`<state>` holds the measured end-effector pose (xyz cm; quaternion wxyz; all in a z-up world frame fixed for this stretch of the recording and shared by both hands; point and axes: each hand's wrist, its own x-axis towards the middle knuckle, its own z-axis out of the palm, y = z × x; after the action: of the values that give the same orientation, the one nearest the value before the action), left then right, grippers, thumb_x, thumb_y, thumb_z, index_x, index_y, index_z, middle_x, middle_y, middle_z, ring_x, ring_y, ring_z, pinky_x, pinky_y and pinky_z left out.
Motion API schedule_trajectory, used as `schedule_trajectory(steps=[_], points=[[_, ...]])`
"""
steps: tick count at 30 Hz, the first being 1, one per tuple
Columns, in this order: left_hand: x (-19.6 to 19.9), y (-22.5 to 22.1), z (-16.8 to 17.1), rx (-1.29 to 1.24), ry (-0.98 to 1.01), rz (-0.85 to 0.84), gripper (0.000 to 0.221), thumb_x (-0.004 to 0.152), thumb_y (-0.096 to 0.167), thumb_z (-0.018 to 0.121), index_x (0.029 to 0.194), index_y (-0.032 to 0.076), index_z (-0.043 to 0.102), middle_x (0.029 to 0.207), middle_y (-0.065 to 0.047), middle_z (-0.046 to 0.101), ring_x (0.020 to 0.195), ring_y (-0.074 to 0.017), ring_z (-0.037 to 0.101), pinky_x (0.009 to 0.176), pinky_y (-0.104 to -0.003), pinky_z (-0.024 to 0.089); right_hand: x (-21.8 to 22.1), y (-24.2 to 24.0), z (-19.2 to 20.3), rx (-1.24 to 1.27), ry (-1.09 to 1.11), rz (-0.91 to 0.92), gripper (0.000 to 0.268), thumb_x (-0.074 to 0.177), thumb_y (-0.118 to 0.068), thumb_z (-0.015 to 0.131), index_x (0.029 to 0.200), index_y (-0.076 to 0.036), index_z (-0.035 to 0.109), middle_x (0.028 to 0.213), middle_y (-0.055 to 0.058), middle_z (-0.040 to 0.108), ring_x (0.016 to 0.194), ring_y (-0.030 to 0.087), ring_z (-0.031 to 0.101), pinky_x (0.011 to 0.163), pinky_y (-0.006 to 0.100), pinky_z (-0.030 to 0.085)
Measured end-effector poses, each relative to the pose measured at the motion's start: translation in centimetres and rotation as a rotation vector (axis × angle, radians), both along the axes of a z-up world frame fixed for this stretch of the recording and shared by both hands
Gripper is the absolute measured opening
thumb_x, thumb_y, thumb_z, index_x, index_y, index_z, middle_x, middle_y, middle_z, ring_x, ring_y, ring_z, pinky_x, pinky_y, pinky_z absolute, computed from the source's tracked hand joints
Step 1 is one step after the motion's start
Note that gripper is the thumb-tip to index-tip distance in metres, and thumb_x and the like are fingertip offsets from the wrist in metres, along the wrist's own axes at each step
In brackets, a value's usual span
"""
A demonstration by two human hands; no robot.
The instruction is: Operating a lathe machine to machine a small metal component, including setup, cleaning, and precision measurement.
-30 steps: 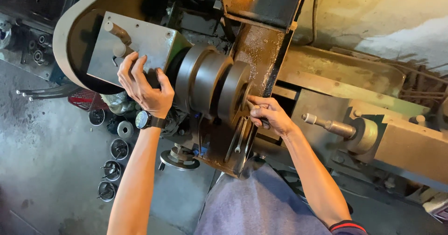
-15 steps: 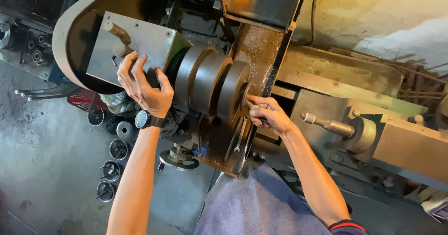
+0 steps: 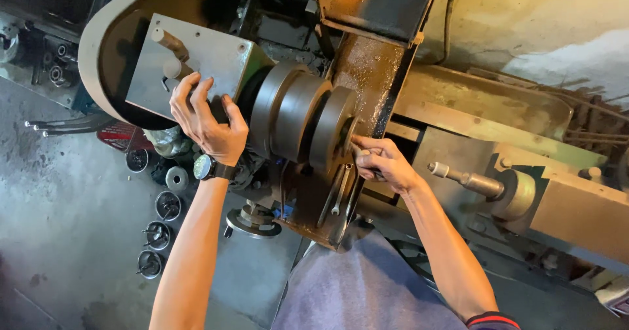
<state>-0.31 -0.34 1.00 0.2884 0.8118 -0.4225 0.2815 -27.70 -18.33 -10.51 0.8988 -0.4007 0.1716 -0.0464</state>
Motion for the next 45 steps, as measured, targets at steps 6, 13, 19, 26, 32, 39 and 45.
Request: schedule_trajectory(steps=[6, 13, 19, 26, 32, 39, 45], points=[[-0.1, -0.2, 0.3, 0.005, -0.006, 0.018, 0.039, 0.089, 0.001, 0.071, 0.126, 0.003, 0.059, 0.138, -0.016, 0.055, 0.13, -0.0405, 0.051, 0.115, -0.053, 0.039, 0.1, -0.2, 0.5, -0.064, 0.071, 0.035, 0.066, 0.087, -0.007, 0.061, 0.151, 0.001, 0.047, 0.068, -0.002, 0.047, 0.058, 0.008, 0.045, 0.048, 0.023, 0.033], [-0.1, -0.2, 0.2, -0.006, -0.022, 0.018, 0.037, 0.089, -0.001, 0.071, 0.124, 0.003, 0.061, 0.137, -0.015, 0.055, 0.13, -0.0398, 0.051, 0.116, -0.053, 0.038, -0.1, -0.1, 0.9, -0.054, 0.055, 0.046, 0.065, 0.089, -0.009, 0.064, 0.151, 0.003, 0.05, 0.068, -0.003, 0.045, 0.058, 0.007, 0.044, 0.048, 0.023, 0.033], [-0.2, -0.3, 0.3, -0.005, -0.005, 0.021, 0.039, 0.09, 0.0, 0.071, 0.126, 0.003, 0.061, 0.138, -0.015, 0.054, 0.131, -0.0414, 0.049, 0.117, -0.054, 0.037, -0.3, 0.2, -0.4, -0.051, 0.074, 0.031, 0.068, 0.087, -0.009, 0.063, 0.153, 0.001, 0.047, 0.067, -0.002, 0.048, 0.057, 0.008, 0.046, 0.049, 0.024, 0.035], [-0.2, -0.1, 0.2, -0.003, 0.0, 0.014, 0.039, 0.088, 0.001, 0.072, 0.126, 0.003, 0.061, 0.138, -0.016, 0.055, 0.13, -0.0421, 0.049, 0.116, -0.055, 0.036, -0.3, 0.1, -0.4, -0.05, 0.081, 0.031, 0.069, 0.087, -0.01, 0.064, 0.153, -0.001, 0.046, 0.067, -0.002, 0.047, 0.056, 0.008, 0.045, 0.047, 0.023, 0.034], [-0.2, -0.2, 0.2, -0.001, -0.006, 0.016, 0.038, 0.088, 0.002, 0.072, 0.124, 0.003, 0.061, 0.138, -0.015, 0.055, 0.129, -0.0413, 0.049, 0.116, -0.055, 0.037, -0.3, -0.1, -0.5, -0.028, 0.037, 0.059, 0.063, 0.09, -0.01, 0.065, 0.148, 0.006, 0.05, 0.067, -0.002, 0.046, 0.057, 0.008, 0.044, 0.047, 0.022, 0.031], [-0.2, -0.2, 0.3, 0.011, -0.004, 0.017, 0.039, 0.087, 0.002, 0.073, 0.125, 0.003, 0.061, 0.138, -0.015, 0.055, 0.13, -0.0412, 0.049, 0.116, -0.055, 0.036, 0.1, 0.1, 0.5, -0.025, 0.055, 0.03, 0.068, 0.086, -0.008, 0.063, 0.151, 0.001, 0.046, 0.067, -0.002, 0.046, 0.056, 0.008, 0.045, 0.049, 0.023, 0.036], [-0.4, -0.4, 0.6, 0.013, -0.003, 0.02, 0.037, 0.088, 0.003, 0.073, 0.124, 0.003, 0.062, 0.137, -0.015, 0.055, 0.13, -0.0409, 0.049, 0.115, -0.054, 0.037, 0.2, -0.1, -0.4, -0.015, 0.003, 0.026, 0.064, 0.088, -0.006, 0.062, 0.149, 0.006, 0.049, 0.071, -0.002, 0.047, 0.059, 0.008, 0.044, 0.053, 0.025, 0.04]])
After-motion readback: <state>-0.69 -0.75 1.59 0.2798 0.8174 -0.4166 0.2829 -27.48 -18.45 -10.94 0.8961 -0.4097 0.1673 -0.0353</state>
